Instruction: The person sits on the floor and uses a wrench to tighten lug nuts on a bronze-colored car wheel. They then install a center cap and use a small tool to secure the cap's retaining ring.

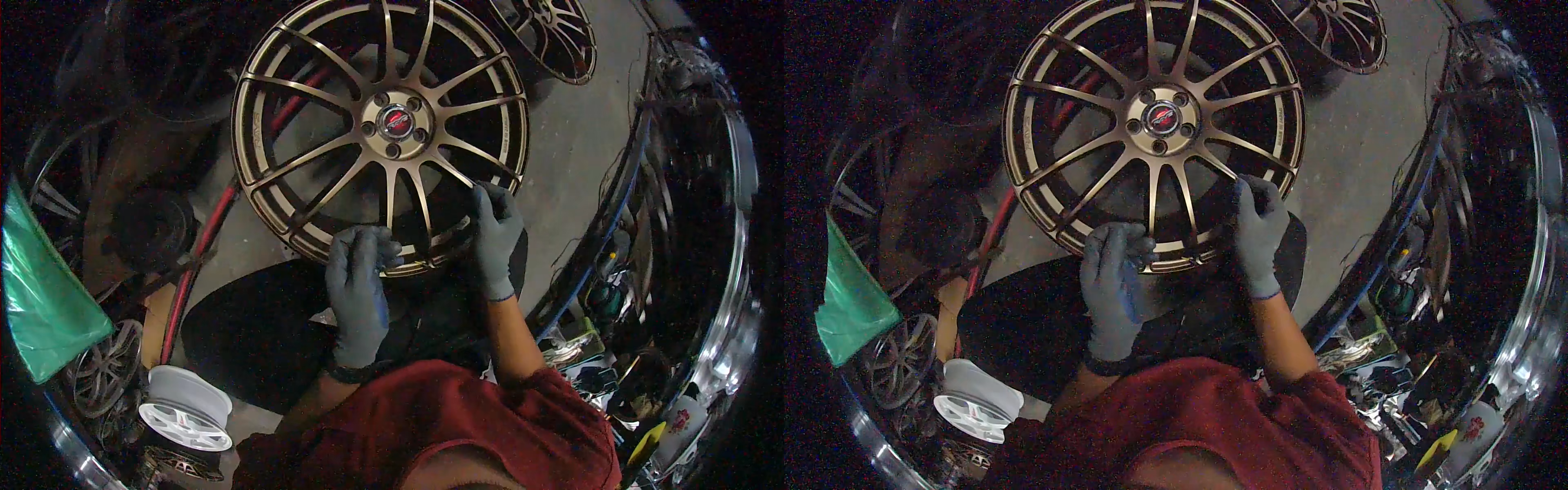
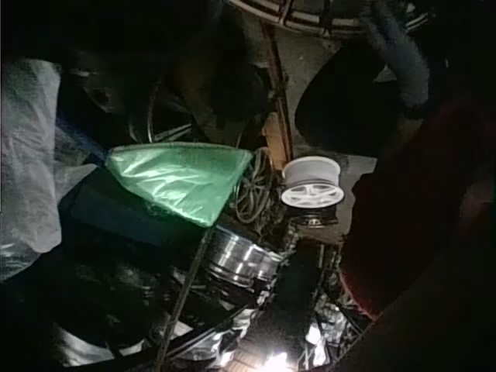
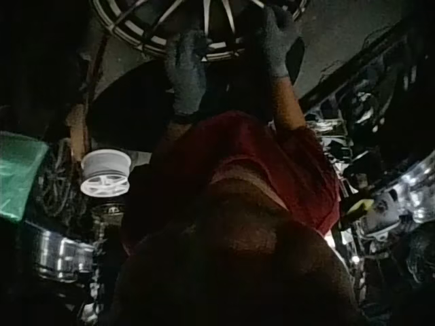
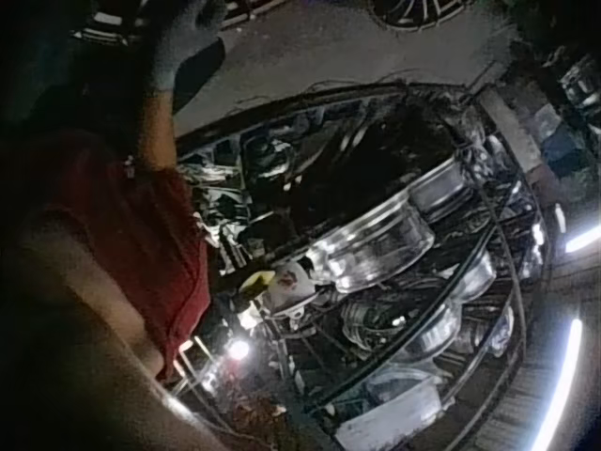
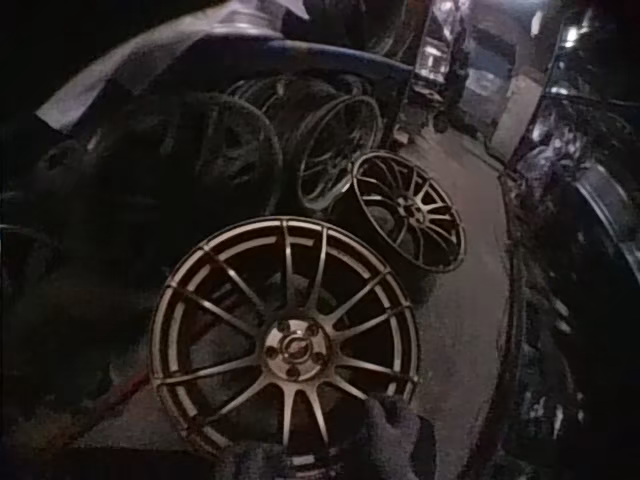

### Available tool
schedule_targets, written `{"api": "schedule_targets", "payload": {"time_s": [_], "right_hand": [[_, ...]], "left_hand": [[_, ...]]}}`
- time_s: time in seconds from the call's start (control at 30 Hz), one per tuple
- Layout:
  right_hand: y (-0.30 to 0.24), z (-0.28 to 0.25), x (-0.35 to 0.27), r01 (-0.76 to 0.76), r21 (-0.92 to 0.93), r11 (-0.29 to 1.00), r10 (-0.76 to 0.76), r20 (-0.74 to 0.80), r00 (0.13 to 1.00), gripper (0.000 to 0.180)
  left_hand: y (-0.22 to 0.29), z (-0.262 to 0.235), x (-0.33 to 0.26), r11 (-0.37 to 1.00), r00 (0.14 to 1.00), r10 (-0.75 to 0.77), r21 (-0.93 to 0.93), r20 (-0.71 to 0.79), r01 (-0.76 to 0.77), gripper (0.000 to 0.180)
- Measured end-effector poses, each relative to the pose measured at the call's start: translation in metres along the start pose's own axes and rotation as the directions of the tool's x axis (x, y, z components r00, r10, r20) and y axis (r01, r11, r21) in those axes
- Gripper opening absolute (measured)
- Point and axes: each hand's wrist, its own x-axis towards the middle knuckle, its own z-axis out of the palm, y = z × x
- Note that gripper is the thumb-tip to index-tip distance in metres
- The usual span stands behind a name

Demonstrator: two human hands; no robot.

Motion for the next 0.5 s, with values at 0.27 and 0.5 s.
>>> {"api": "schedule_targets", "payload": {"time_s": [0.27,0.5], "right_hand": [[-0.075,-0.047,-0.036,0.03,0.092,0.995,-0.043,0.139,0.989,0.014],[-0.097,-0.084,-0.033,0.182,0.025,0.983,-0.181,0.291,0.939,0.015]], "left_hand": [[0.008,0.009,0.008,0.907,0.977,0.118,0.381,0.176,-0.179,0.014],[0.011,0.023,0.01,0.833,0.909,0.299,0.386,0.29,-0.397,0.016]]}}
